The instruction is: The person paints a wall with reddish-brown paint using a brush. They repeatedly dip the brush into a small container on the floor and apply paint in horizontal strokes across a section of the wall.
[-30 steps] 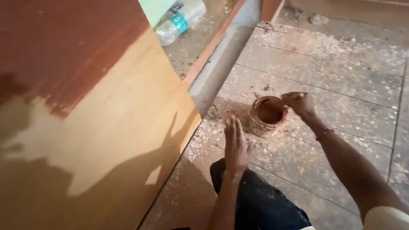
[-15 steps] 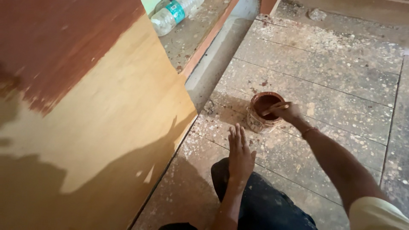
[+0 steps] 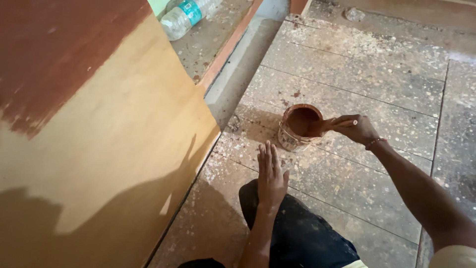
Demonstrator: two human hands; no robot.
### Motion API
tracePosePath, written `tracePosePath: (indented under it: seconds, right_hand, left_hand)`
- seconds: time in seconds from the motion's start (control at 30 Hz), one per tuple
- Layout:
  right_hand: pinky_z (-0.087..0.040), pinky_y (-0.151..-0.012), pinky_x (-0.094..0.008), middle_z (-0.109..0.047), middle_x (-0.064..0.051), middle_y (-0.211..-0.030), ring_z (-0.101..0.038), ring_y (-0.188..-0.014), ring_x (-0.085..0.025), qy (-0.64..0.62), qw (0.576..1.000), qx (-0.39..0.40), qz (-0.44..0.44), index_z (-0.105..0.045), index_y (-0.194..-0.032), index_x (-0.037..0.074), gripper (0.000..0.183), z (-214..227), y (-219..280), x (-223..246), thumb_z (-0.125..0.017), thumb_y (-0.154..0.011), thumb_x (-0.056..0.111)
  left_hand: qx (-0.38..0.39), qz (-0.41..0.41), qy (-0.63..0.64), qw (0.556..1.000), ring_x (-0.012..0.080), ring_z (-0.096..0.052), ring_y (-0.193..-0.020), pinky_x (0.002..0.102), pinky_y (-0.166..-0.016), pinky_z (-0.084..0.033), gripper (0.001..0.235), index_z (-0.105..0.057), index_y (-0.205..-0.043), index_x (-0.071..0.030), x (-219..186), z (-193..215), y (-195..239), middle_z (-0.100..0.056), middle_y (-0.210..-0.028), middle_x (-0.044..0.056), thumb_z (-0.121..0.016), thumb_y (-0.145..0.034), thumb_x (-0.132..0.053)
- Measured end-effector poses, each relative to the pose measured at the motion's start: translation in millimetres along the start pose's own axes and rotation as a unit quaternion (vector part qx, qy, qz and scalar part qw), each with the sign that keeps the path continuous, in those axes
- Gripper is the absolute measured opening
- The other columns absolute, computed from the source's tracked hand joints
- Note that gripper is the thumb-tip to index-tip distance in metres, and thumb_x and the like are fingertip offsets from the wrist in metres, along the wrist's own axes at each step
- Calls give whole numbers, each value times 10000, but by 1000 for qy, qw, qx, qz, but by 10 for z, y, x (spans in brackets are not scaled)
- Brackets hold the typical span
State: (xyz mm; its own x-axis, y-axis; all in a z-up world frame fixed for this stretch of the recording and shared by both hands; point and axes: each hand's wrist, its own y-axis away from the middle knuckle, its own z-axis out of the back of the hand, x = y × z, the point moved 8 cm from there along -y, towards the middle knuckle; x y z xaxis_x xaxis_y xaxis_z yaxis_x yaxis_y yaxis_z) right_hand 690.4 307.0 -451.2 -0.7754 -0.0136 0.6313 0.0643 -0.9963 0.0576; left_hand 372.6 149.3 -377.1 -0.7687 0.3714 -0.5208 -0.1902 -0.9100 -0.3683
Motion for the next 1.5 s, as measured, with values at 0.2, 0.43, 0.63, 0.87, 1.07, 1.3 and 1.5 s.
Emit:
tracePosePath:
  seconds: [0.2, 0.43, 0.63, 0.87, 1.07, 1.3, 1.5]
  right_hand:
    - [-652, -726, -360, -809, -67, -1066, -778, -887, -226, -6, 999, 6, -41, -830, -1086, 143, 239, 347, 159, -3, -786, -881, 257]
    - [-650, -897, -325, -744, -239, -1138, -747, -994, -256, -362, 914, -168, -76, -743, -1142, -65, 297, 636, 628, -512, -649, -1097, 213]
    - [-580, -818, -250, -746, -81, -1078, -659, -900, -125, -741, 653, -158, -25, -740, -1215, -21, 441, -6, 513, -686, -497, -1192, 346]
    - [-603, -756, -222, -713, -26, -974, -675, -853, -141, -857, 497, -135, -12, -679, -1052, 132, 396, -578, -318, 72, -699, -1127, 520]
    - [-584, -755, -159, -663, 20, -916, -636, -799, -64, -855, 505, 1, 118, -596, -1000, 143, 324, -247, -615, 1759, -637, -1076, 455]
    - [-624, -808, -128, -763, 18, -1095, -700, -949, -62, -862, 502, -19, 66, -696, -1260, 136, 371, 482, 47, 3322, -692, -957, 348]
    - [-625, -931, -137, -741, -23, -1150, -708, -1058, -82, -876, 478, 0, 67, -685, -1227, 45, 176, 457, 88, 3776, -607, -1099, 138]
  left_hand:
    - [12, 15, -13, 1000, 458, -102, -1574, 528, -1282, -133, 957, -115, -1617, 52, 35, -30, -29, -109, -1704, 251, -716, -931, -239]
    - [17, 44, -44, 998, 436, -143, -1582, 504, -1286, -175, 987, -107, -1619, 55, 215, -137, -10, -106, -1707, 263, -720, -922, -282]
    - [-54, 47, 35, 997, 463, -139, -1584, 518, -1283, -189, 978, -128, -1635, 29, 181, 375, 111, -138, -1706, 284, -758, -941, -252]
    - [-175, 299, 14, 938, 402, -179, -1597, 459, -1267, -270, 916, -128, -1687, -104, 680, 2137, 403, -87, -1761, 193, -601, -903, -104]
    - [-357, 71, -405, 839, 413, -44, -1623, 572, -1341, -107, 1118, -37, -1654, -66, 751, 4308, 437, 5, -1729, 217, -833, -935, -382]
    - [-264, 207, -464, 820, 421, -89, -1608, 555, -1314, -147, 1137, -102, -1647, 22, 970, 4961, 712, -74, -1731, 228, -844, -809, -179]
    - [-255, 215, -453, 827, 407, -148, -1586, 536, -1288, -197, 1097, -167, -1623, 21, 889, 4965, 705, -148, -1710, 211, -838, -774, -159]
